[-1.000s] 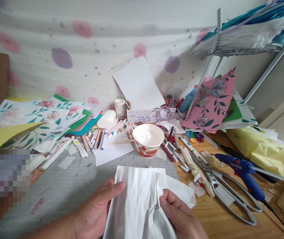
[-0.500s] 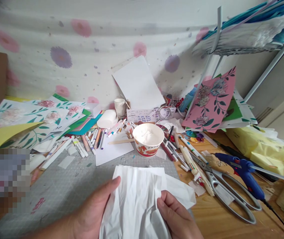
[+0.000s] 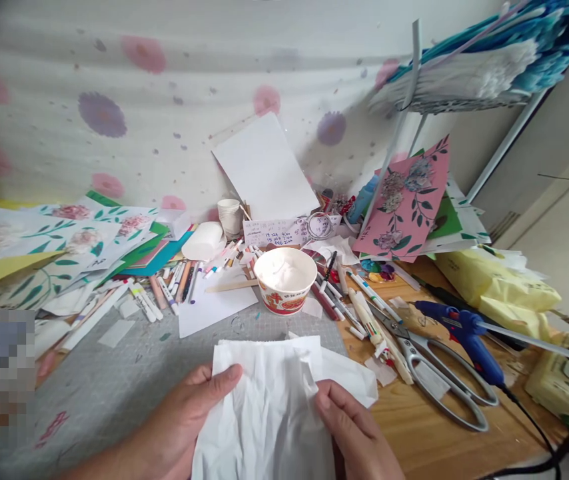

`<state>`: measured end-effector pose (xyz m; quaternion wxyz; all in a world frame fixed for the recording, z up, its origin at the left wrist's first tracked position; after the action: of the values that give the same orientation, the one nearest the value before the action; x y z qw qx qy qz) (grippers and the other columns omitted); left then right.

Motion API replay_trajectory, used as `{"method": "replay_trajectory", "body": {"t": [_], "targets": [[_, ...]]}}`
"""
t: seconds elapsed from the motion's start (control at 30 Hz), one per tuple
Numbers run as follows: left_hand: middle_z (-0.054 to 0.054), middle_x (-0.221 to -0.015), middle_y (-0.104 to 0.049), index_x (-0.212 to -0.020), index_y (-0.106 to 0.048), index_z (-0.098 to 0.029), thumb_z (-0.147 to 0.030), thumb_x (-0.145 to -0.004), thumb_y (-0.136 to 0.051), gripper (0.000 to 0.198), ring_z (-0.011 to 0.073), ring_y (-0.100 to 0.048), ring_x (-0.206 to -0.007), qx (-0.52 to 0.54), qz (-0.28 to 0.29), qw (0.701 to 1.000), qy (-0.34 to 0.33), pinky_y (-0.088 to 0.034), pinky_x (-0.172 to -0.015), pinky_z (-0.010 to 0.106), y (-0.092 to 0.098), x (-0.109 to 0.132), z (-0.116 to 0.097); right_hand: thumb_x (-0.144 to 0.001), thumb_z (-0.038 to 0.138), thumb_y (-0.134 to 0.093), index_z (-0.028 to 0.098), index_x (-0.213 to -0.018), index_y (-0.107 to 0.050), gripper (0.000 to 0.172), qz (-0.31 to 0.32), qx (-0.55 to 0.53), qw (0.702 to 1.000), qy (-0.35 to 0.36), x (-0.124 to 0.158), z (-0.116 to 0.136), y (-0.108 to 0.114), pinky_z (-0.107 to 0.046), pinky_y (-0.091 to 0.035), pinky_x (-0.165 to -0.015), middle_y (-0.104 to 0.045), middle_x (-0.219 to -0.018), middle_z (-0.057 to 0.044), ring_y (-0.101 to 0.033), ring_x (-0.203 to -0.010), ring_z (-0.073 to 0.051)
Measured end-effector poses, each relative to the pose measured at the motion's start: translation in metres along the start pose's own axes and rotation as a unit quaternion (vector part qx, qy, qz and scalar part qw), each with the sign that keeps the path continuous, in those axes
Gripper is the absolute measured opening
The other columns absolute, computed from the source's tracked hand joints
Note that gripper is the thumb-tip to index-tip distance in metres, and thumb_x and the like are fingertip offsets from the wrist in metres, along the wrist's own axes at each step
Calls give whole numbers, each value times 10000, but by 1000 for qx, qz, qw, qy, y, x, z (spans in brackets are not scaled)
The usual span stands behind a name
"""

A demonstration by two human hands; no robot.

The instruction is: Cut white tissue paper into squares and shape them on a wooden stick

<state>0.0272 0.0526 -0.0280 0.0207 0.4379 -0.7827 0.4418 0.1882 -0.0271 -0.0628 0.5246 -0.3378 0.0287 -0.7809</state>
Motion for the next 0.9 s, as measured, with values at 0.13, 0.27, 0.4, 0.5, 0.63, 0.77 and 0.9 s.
{"method": "replay_trajectory", "body": {"t": [0.13, 0.27, 0.4, 0.5, 0.63, 0.77, 0.9], "targets": [[141, -863, -765, -915, -743, -108, -323, -705, -768, 302, 320, -690, -915, -34, -9, 999, -7, -478, -873, 411, -2, 2, -3, -645, 470, -764, 193, -920, -692, 397, 47, 80, 989, 120, 4, 20, -9, -347, -497, -709, -723, -755, -52, -655, -728, -261], [124, -876, -769, -915, -744, -121, -329, -685, -784, 312, 329, -675, -969, -46, -21, 999, -4, -474, -905, 426, -1, 4, -4, -708, 398, -736, 189, -723, -666, 221, 19, 250, 949, 190, 4, 40, -8, -297, -475, -658, -660, -682, -25, -610, -699, -227], [102, -936, -768, -931, -741, -155, -265, -700, -774, 258, 326, -645, -1044, -38, -28, 999, -3, -466, -943, 430, 3, 4, -5, -767, 391, -679, 191, -690, -666, 215, 9, 260, 932, 253, 6, 57, -4, -307, -460, -789, -643, -1041, -90, -564, -1019, -278], [101, -984, -759, -944, -740, -169, -254, -708, -766, 252, 331, -619, -1092, -28, -13, 1000, 7, -460, -960, 431, 5, 4, -5, -705, 321, -760, 205, -732, -661, 154, 33, 191, 948, 253, 6, 62, -5, -292, -418, -895, -530, -1293, -69, -454, -1215, -268], [99, -1024, -750, -989, -726, -179, -236, -718, -755, 279, 336, -597, -1125, -21, -14, 1000, 16, -460, -966, 439, 7, 5, -5, -636, 269, -825, 252, -896, -576, 360, 105, 44, 974, 197, 4, 59, -13, -255, -473, -718, -632, -1111, -26, -619, -904, -178], [88, -1026, -751, -1045, -700, -190, -241, -701, -768, 354, 334, -599, -1123, -19, -36, 999, 14, -472, -954, 437, 8, 5, -7, -588, 264, -854, 256, -1015, -560, 519, 104, 17, 979, 174, 1, 58, -18, -220, -455, -611, -650, -771, 37, -610, -689, -132], [77, -987, -762, -1093, -668, -189, -259, -675, -788, 441, 324, -618, -1098, -45, -86, 995, -7, -488, -938, 420, 9, 3, -11, -559, 317, -856, 169, -745, -633, 326, 56, 52, 985, 155, -3, 58, -17, -192, -396, -506, -611, -613, 36, -536, -547, -98]]}}
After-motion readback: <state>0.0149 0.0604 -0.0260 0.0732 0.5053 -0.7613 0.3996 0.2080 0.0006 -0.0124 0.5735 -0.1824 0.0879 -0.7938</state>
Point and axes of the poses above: each hand's wrist, its own x-axis away from the middle knuckle, its own y-axis out of the back of the hand, z = x × y, the point moved 4 cm from there along -x, towards the middle knuckle
